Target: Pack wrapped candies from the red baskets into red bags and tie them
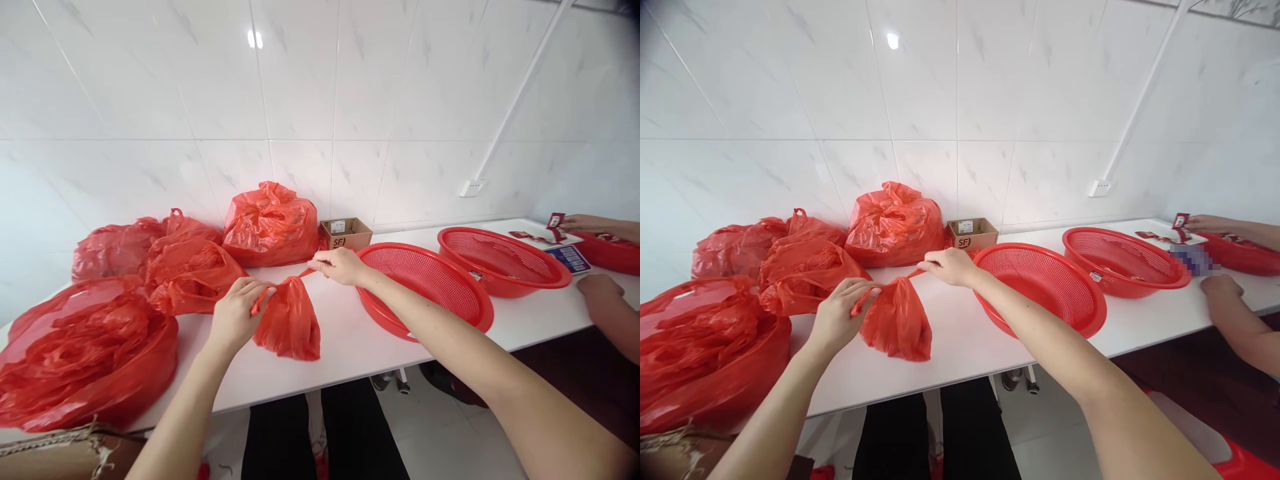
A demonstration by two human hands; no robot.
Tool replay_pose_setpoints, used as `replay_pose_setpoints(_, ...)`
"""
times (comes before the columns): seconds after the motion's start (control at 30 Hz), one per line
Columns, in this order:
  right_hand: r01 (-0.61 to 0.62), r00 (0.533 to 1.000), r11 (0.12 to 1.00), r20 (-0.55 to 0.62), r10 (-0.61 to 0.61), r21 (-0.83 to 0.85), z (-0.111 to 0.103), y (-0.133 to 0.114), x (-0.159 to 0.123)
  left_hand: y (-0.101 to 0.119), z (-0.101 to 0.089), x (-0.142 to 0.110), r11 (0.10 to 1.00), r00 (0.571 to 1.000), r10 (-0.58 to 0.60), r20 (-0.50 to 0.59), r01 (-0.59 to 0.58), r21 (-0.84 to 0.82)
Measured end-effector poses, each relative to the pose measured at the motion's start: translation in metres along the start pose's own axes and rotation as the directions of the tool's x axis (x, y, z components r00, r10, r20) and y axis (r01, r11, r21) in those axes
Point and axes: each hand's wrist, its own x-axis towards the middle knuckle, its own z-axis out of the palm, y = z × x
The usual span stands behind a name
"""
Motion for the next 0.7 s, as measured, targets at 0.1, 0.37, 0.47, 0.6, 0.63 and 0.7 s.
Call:
replay_pose_setpoints(0.1, -0.120, 0.992, 0.984, -0.050, 0.114, -0.133, 0.002, 0.028, 0.012, 0.001, -0.002, -0.034, 0.999, 0.999, -0.051, -0.003, 0.051, -0.013)
replay_pose_setpoints(0.37, -0.110, 0.992, 0.990, -0.050, 0.114, 0.090, 0.022, 0.012, 0.028, 0.017, 0.002, -0.023, 0.618, 0.894, -0.422, 0.153, 0.407, -0.672)
replay_pose_setpoints(0.47, -0.029, 1.000, 0.917, 0.015, 0.025, 0.397, 0.018, -0.020, 0.028, 0.023, 0.012, -0.004, 0.361, 0.818, -0.509, 0.267, 0.485, -0.797)
replay_pose_setpoints(0.6, 0.064, 0.991, 0.776, 0.051, -0.123, 0.628, 0.023, -0.059, 0.026, 0.033, 0.022, 0.001, 0.304, 0.794, -0.439, 0.421, 0.572, -0.762)
replay_pose_setpoints(0.63, 0.080, 0.990, 0.785, 0.039, -0.132, 0.615, 0.027, -0.066, 0.025, 0.036, 0.023, 0.000, 0.299, 0.786, -0.414, 0.459, 0.594, -0.747)
replay_pose_setpoints(0.7, 0.095, 0.992, 0.800, 0.014, -0.128, 0.592, 0.038, -0.071, 0.025, 0.038, 0.023, -0.002, 0.296, 0.771, -0.388, 0.505, 0.623, -0.724)
